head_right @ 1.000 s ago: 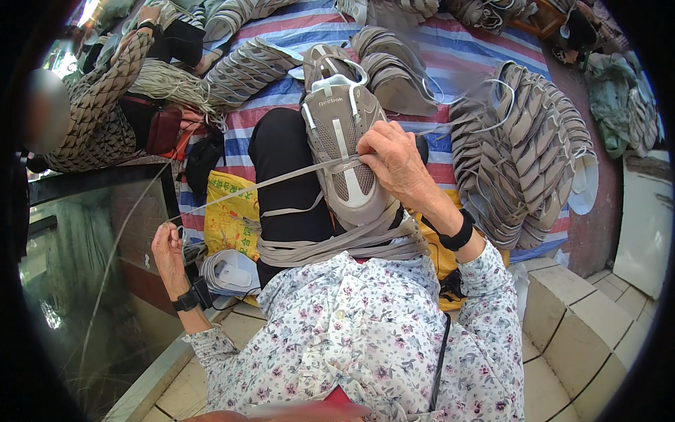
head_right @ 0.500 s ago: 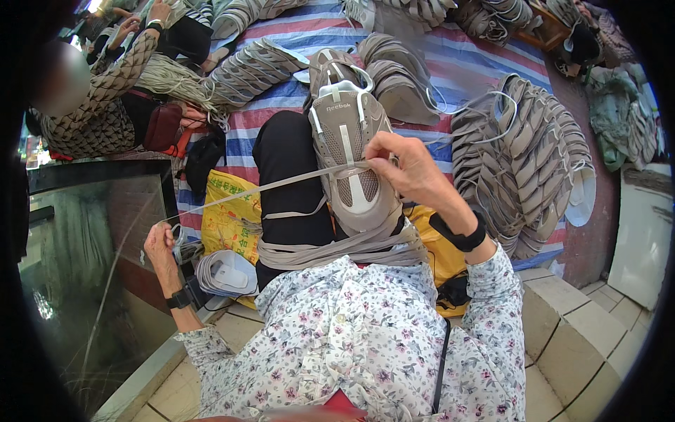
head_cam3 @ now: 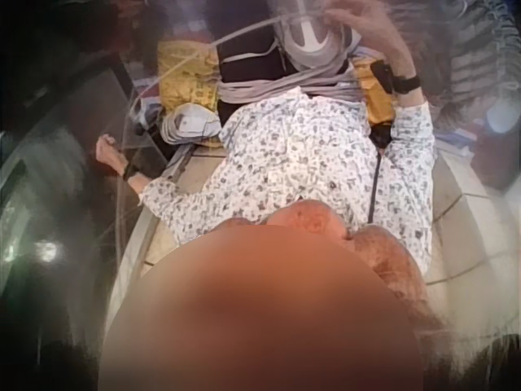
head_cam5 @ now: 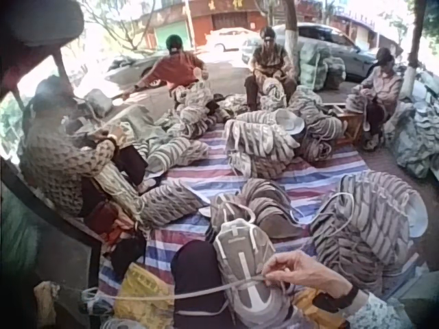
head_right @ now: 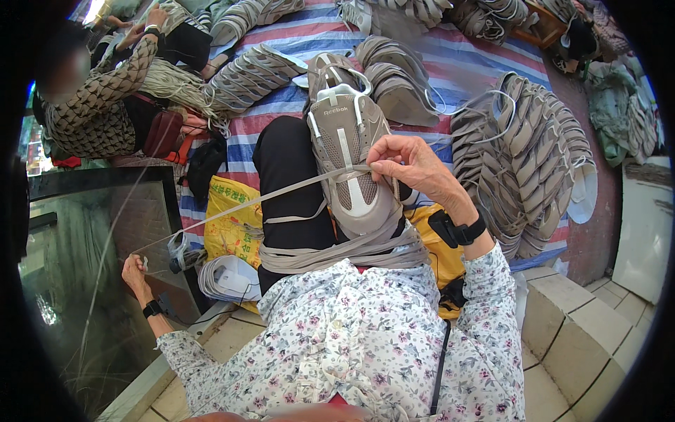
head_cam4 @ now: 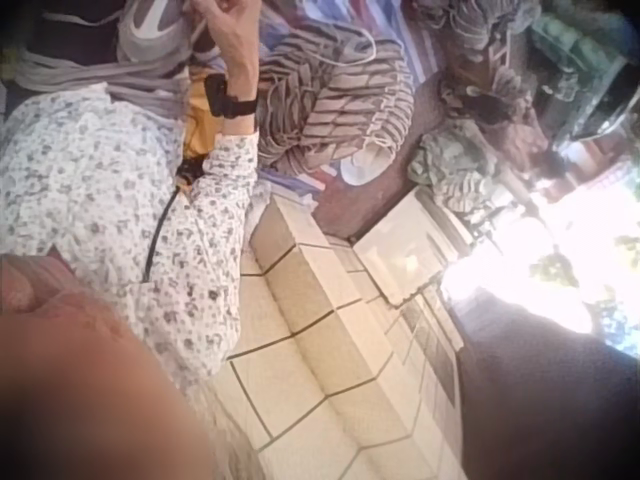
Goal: Thread laces through the eyelets of shoe uppers during manufacturing.
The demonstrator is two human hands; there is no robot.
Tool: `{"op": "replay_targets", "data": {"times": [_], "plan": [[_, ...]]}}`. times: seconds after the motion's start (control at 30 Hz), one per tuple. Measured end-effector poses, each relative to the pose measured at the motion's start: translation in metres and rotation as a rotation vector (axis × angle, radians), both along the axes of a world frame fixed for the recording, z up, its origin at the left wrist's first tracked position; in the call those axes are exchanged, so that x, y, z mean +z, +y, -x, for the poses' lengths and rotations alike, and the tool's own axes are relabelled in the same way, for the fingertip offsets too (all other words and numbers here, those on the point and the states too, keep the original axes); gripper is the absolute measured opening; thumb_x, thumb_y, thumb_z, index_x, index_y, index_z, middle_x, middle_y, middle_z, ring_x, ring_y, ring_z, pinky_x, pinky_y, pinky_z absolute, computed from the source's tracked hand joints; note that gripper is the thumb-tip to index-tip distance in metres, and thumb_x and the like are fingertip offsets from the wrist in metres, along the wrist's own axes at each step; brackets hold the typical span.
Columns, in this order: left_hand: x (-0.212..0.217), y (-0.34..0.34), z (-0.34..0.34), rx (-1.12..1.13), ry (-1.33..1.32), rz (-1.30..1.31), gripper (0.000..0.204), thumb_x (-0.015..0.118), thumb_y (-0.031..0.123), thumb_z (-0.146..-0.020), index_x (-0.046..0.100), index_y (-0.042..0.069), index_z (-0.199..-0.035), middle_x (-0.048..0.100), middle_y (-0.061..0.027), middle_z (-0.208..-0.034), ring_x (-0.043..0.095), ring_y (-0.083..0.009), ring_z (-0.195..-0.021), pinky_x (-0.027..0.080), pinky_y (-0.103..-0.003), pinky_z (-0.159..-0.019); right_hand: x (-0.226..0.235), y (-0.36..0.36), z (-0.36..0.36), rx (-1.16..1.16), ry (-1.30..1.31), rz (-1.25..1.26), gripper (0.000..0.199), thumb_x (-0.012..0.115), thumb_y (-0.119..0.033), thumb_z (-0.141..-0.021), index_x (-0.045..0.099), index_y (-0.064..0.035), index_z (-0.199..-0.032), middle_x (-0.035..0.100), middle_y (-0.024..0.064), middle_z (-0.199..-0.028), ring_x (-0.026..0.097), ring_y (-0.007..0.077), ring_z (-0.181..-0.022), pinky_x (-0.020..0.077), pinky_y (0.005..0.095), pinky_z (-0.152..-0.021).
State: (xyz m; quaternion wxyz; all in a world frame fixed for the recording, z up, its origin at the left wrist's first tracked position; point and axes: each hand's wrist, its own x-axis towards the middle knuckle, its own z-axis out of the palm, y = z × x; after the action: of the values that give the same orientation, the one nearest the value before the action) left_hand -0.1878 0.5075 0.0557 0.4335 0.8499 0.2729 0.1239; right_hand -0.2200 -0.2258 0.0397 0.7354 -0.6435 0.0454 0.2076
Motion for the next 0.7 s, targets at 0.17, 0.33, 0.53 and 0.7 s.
{"op": "replay_targets", "data": {"times": [0.17, 0.33, 0.53, 0.7], "plan": [[0.005, 0.026, 0.018, 0.056, 0.026, -0.005, 0.026, 0.056, 0.020, -0.099, 0.066, 0.003, -0.083, 0.054, 0.0012, -0.066, 0.048, -0.0063, -0.056, 0.039, -0.021, -0.050, 0.002, 0.014, -0.003, -0.071, -0.056, 0.056, 0.011, 0.067, -0.009, -0.091, 0.066, -0.0009, -0.099, 0.068, 0.0030, -0.086, 0.066, 0.0086, -0.084, 0.0527, 0.0218, -0.074], [-0.010, 0.013, 0.019, 0.100, 0.082, -0.042, 0.027, 0.054, 0.019, -0.099, 0.065, 0.001, -0.082, 0.055, 0.0000, -0.066, 0.048, -0.0065, -0.055, 0.038, -0.022, -0.048, -0.001, 0.021, 0.002, -0.150, -0.065, 0.142, 0.012, 0.068, -0.004, -0.090, 0.066, 0.0001, -0.101, 0.068, 0.0023, -0.088, 0.065, 0.0074, -0.084, 0.0525, 0.0204, -0.075], [-0.008, 0.068, 0.034, 0.176, 0.155, -0.141, 0.024, 0.057, 0.019, -0.097, 0.068, 0.003, -0.082, 0.059, 0.0013, -0.066, 0.053, -0.0044, -0.057, 0.041, -0.019, -0.049, -0.005, 0.016, -0.001, -0.326, -0.281, 0.315, 0.010, 0.066, 0.001, -0.089, 0.067, 0.0000, -0.098, 0.068, 0.0006, -0.086, 0.063, 0.0054, -0.079, 0.0510, 0.0201, -0.071], [-0.023, 0.012, 0.009, -0.170, 0.411, -1.027, 0.020, 0.059, 0.014, -0.091, 0.067, -0.004, -0.091, 0.066, -0.0149, -0.075, 0.066, -0.0333, -0.076, 0.054, -0.045, -0.068, -0.011, 0.014, 0.015, -0.337, -0.089, 0.115, 0.009, 0.066, -0.001, -0.090, 0.068, 0.0001, -0.099, 0.067, 0.0003, -0.085, 0.061, 0.0060, -0.075, 0.0505, 0.0195, -0.071]]}}
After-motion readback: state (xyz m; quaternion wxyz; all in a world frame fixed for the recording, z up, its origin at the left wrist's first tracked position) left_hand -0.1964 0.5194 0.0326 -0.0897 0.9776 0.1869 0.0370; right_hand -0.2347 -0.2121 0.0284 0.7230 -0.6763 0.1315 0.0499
